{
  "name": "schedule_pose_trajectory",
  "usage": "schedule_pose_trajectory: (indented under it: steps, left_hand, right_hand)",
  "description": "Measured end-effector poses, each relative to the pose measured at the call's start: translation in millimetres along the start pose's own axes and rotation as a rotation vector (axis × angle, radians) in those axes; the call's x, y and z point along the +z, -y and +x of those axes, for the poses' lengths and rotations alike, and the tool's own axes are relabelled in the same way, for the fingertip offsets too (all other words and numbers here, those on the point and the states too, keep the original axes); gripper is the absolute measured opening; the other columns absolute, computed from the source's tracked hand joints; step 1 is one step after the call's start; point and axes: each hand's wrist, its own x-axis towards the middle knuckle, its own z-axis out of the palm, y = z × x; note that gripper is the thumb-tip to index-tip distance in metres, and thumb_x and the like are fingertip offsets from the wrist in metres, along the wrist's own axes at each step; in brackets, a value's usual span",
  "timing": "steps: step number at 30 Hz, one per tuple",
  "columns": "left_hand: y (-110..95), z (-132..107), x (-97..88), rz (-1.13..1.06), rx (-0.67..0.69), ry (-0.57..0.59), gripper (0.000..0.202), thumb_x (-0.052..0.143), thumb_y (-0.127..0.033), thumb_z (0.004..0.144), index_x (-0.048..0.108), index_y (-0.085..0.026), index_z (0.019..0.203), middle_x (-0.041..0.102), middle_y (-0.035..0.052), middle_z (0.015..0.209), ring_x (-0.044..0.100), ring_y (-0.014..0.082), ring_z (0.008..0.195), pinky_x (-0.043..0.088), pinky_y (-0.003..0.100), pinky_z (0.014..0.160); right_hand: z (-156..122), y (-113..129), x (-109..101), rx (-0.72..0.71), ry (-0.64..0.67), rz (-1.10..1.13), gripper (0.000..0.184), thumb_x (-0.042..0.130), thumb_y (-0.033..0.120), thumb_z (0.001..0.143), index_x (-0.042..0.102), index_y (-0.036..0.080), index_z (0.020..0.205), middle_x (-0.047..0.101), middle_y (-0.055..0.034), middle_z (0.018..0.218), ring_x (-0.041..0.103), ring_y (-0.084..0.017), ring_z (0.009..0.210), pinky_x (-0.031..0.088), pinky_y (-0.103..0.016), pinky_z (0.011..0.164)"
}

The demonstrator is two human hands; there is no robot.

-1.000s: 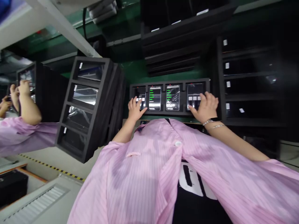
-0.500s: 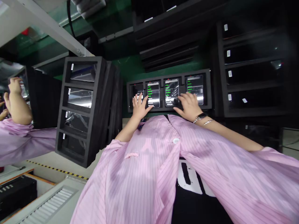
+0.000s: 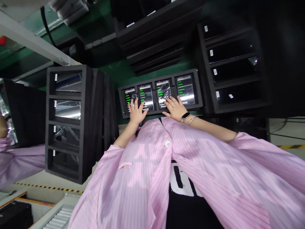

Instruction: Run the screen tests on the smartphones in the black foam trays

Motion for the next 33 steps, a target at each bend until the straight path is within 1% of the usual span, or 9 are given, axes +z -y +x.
schedule_pose_trajectory:
  steps: [3,7,10,13,19,23,27,30,33]
  left_hand:
    - [7,-6,-5.0,-0.005,-0.046,-0.058,0.066,0.061,-0.059,0.098,0.056,-0.024,0.153,0.026,0.0146,0.175,0.007,0.0414,0.165,0.007,0.067,0.133]
    - [34,-26,-13.5,-0.011,-0.216,-0.161,0.077,0.061,-0.061,0.098,0.046,-0.015,0.158,0.023,0.0226,0.174,0.014,0.0403,0.165,0.014,0.063,0.133]
    - [55,-37,-15.0,-0.04,-0.297,-0.155,0.077,0.06,-0.061,0.098,0.043,-0.016,0.159,0.029,0.0241,0.172,0.026,0.0404,0.161,0.02,0.065,0.131]
    - [66,-40,-10.9,-0.123,-0.312,-0.135,0.077,0.059,-0.061,0.098,0.041,-0.017,0.159,0.028,0.0249,0.171,0.036,0.039,0.157,0.034,0.06,0.127]
    - [64,-40,-5.4,-0.162,-0.305,-0.129,0.073,0.068,-0.052,0.096,0.047,-0.013,0.154,0.025,0.0255,0.172,0.037,0.04,0.157,0.042,0.051,0.125]
    - [60,-42,-8.5,-0.119,-0.333,-0.075,0.07,0.072,-0.042,0.096,0.048,-0.013,0.155,0.021,0.0245,0.173,0.043,0.0428,0.153,0.045,0.053,0.123]
    - [58,-40,-15.6,-0.121,-0.345,-0.057,0.075,0.074,-0.043,0.095,0.044,-0.018,0.16,0.022,0.0229,0.172,0.053,0.0467,0.144,0.053,0.059,0.115]
    - [59,-35,-22.1,-0.13,-0.349,-0.036,0.079,0.076,-0.044,0.092,0.043,-0.024,0.162,0.023,0.0209,0.171,0.062,0.0456,0.134,0.057,0.059,0.108]
    - [62,-30,-26.2,-0.106,-0.367,-0.005,0.071,0.075,-0.045,0.092,0.051,-0.029,0.157,0.022,0.017,0.171,0.064,0.0431,0.132,0.057,0.056,0.109]
  right_hand:
    - [-7,-5,-8,0.028,-0.015,-0.007,0.073,0.046,0.057,0.103,0.049,0.004,0.154,0.044,-0.0257,0.161,0.028,-0.041,0.156,0.011,-0.068,0.128]
    - [-36,-27,-19,0.153,-0.106,-0.018,0.076,0.048,0.06,0.101,0.045,0.006,0.155,0.039,-0.028,0.163,0.027,-0.045,0.155,0.015,-0.074,0.124]
    - [-57,-43,-22,0.211,-0.126,-0.029,0.077,0.047,0.06,0.1,0.046,0.005,0.154,0.04,-0.0291,0.162,0.03,-0.047,0.154,0.015,-0.075,0.123]
    - [-65,-50,-22,0.217,-0.11,-0.024,0.078,0.046,0.06,0.099,0.046,0.005,0.154,0.041,-0.0297,0.161,0.032,-0.048,0.152,0.016,-0.075,0.123]
    - [-72,-51,-14,0.234,-0.15,-0.03,0.079,0.048,0.061,0.097,0.047,0.008,0.154,0.039,-0.0334,0.161,0.031,-0.049,0.152,0.016,-0.071,0.126]
    - [-77,-58,0,0.194,-0.232,-0.027,0.082,0.045,0.067,0.096,0.046,0.011,0.157,0.041,-0.0337,0.159,0.034,-0.05,0.15,0.017,-0.071,0.126]
    - [-76,-61,5,0.161,-0.289,-0.039,0.081,0.042,0.067,0.098,0.046,0.012,0.157,0.042,-0.0337,0.157,0.036,-0.051,0.147,0.018,-0.07,0.127]
    - [-73,-60,1,0.18,-0.232,-0.056,0.078,0.046,0.063,0.098,0.048,0.01,0.155,0.04,-0.032,0.159,0.037,-0.05,0.148,0.019,-0.071,0.126]
    - [-70,-62,-4,0.18,-0.158,-0.056,0.075,0.051,0.059,0.098,0.048,0.009,0.153,0.04,-0.0303,0.159,0.035,-0.048,0.149,0.02,-0.075,0.123]
